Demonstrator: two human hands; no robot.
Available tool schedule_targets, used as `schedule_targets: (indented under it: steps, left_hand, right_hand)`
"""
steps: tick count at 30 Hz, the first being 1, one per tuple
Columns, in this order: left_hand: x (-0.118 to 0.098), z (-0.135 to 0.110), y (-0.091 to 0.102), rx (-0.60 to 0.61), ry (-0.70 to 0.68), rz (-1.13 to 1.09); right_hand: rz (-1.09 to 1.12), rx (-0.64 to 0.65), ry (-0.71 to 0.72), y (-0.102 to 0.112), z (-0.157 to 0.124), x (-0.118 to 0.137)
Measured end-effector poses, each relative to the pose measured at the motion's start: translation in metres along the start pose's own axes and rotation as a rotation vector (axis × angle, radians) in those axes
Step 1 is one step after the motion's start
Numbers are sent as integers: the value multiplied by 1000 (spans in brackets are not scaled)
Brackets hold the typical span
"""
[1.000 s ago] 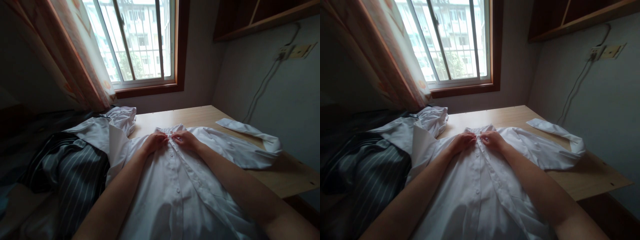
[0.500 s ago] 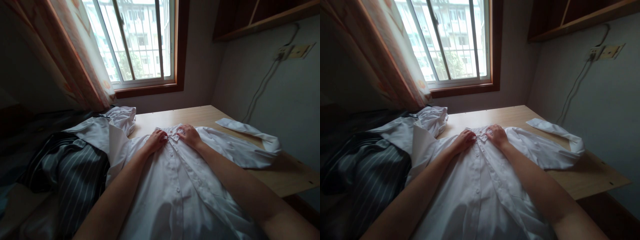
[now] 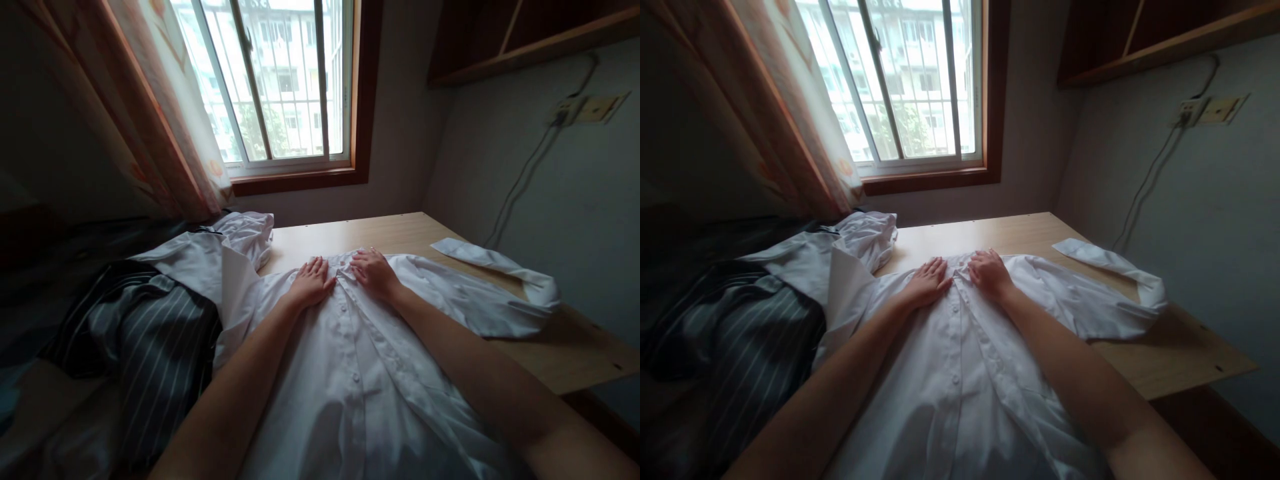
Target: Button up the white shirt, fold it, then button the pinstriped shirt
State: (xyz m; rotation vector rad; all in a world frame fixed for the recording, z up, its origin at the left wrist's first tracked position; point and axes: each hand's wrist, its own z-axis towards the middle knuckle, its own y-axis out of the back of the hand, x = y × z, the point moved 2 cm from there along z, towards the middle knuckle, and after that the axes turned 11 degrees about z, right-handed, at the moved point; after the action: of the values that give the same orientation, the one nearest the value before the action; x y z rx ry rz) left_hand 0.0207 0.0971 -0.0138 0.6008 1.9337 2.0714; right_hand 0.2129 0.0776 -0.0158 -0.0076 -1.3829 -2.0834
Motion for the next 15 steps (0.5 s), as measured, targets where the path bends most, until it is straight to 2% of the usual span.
schedule_targets:
  steps: [3,6,8,12,15]
  left_hand:
    - [0,-2,1,17,7,13]
    - [1,-3,2,-40,-5,2]
    - [0,-3,3,-139,-86,-3]
    - [-8,-2,7,-267,-373,-110]
    - [-13,1,9,-272,-411,-207]
  right_hand:
    - [81,74,71,-3,1,5]
    - [146,106,70,-6,0,5]
    - [161,101,61,-6,-1,4]
    - [167,97,33,-4,-1,4]
    - [141,112,-42,-4,0,3]
